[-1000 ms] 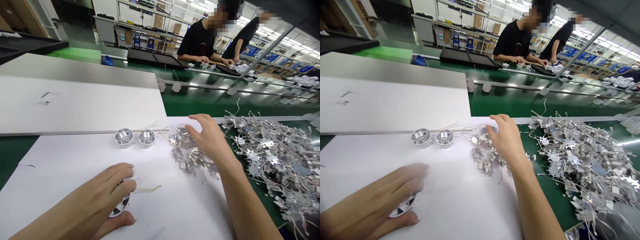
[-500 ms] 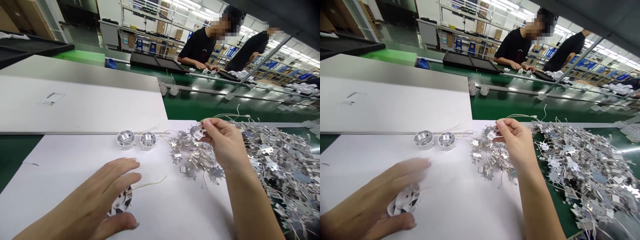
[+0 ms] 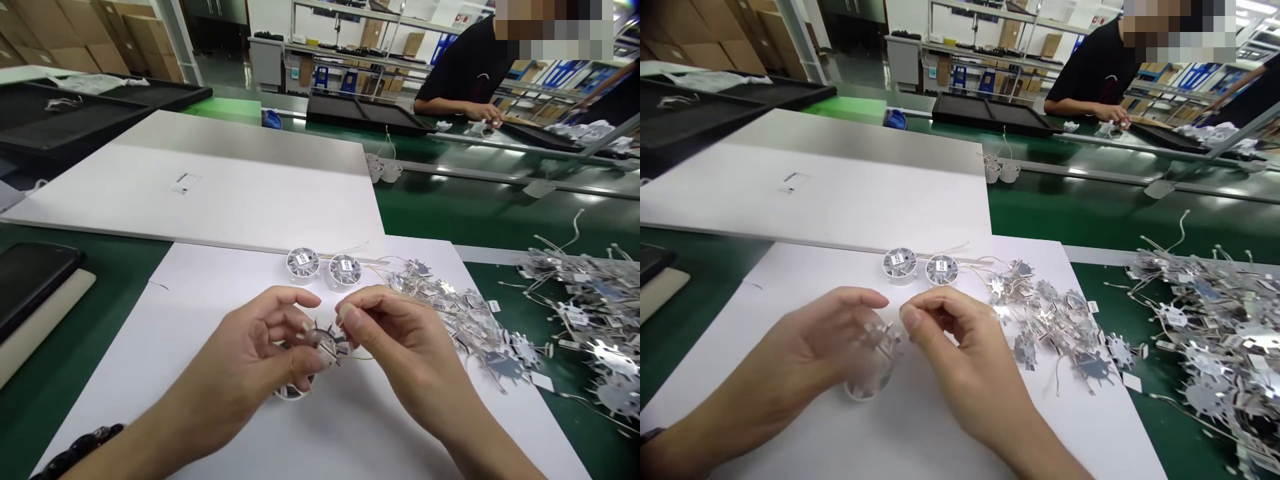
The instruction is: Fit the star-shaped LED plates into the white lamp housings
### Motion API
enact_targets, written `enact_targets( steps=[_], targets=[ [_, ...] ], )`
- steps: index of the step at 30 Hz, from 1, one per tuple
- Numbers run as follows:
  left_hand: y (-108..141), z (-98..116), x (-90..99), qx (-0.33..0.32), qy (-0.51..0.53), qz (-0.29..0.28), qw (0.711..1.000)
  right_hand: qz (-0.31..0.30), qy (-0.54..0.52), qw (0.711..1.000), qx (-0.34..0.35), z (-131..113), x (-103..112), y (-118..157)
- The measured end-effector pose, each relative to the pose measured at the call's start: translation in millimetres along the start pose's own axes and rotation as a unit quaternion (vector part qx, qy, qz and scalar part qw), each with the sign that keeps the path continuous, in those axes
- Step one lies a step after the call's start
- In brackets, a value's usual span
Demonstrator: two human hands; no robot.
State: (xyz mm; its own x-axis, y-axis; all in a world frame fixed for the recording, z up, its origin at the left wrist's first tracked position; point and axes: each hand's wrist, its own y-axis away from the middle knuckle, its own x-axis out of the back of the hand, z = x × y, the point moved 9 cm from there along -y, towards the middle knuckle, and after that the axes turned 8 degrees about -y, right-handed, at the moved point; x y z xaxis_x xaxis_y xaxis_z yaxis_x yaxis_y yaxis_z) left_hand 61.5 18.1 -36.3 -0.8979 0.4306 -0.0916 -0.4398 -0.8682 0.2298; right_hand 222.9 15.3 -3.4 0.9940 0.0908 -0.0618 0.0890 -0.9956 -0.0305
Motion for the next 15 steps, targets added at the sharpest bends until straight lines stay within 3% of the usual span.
enact_targets(
  steps=[7,11,15],
  targets=[
    [5,3,-5.1,0.002,-0.009,-0.045,0.999,-0.103,0.000,0.987,-0.127,18,-7,2],
    [11,-8,-3.1,0.082,-0.063,-0.017,0.994,-0.096,0.015,0.985,-0.140,22,-5,4],
    [7,-5,-2.0,0.035,-0.071,-0.037,0.996,-0.103,0.007,0.984,-0.144,23,-6,5]
  ],
)
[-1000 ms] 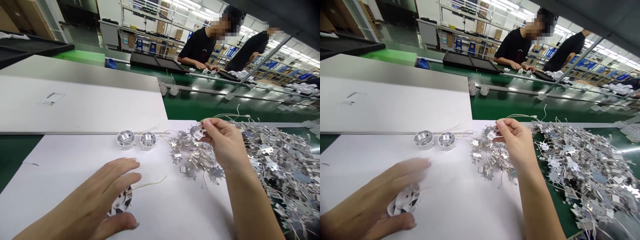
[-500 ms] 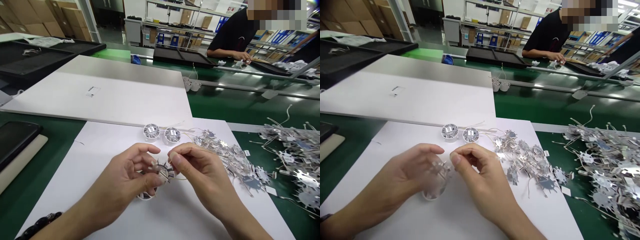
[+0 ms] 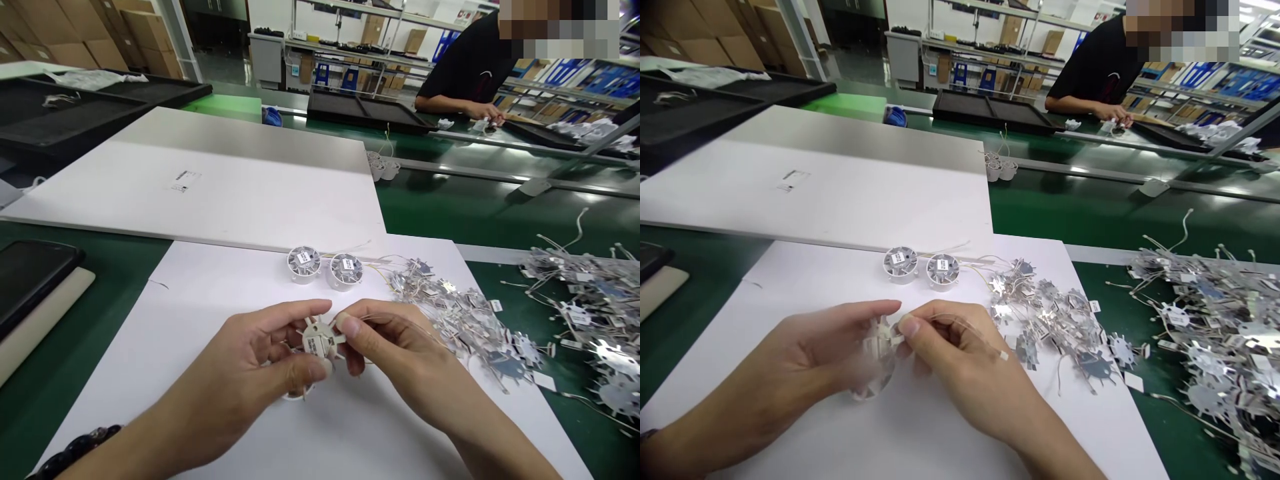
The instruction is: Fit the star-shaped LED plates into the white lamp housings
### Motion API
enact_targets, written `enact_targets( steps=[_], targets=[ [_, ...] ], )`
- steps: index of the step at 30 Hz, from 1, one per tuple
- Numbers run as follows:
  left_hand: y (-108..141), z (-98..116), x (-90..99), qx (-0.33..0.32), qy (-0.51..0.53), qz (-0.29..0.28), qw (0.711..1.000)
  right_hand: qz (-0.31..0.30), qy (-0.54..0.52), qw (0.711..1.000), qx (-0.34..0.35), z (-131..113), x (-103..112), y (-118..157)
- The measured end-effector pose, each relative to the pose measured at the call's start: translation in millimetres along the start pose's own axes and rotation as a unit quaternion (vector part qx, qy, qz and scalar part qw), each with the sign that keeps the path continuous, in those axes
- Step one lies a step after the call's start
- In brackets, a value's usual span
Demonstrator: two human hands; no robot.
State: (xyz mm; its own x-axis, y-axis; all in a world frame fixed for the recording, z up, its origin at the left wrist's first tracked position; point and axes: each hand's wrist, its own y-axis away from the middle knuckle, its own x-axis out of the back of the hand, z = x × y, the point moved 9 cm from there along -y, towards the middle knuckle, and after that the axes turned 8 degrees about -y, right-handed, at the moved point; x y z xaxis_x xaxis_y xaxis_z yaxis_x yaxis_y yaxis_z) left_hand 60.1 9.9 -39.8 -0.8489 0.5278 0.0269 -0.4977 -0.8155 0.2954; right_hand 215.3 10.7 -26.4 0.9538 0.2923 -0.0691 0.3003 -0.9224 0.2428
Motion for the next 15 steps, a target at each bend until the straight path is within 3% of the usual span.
enact_targets(
  steps=[7,10,13,15],
  targets=[
    [-4,-3,1.8,-0.007,0.078,-0.024,0.997,-0.005,0.009,1.000,-0.023,2,3,3],
    [-2,3,1.8,0.014,0.077,0.003,0.997,-0.007,0.007,1.000,-0.015,0,3,5],
    [3,9,11.2,0.038,0.012,0.063,0.997,-0.024,0.001,0.999,0.021,-8,-3,5],
    [6,19,16.7,0.004,-0.086,0.069,0.994,-0.032,0.008,0.999,0.037,-12,-7,4]
  ],
)
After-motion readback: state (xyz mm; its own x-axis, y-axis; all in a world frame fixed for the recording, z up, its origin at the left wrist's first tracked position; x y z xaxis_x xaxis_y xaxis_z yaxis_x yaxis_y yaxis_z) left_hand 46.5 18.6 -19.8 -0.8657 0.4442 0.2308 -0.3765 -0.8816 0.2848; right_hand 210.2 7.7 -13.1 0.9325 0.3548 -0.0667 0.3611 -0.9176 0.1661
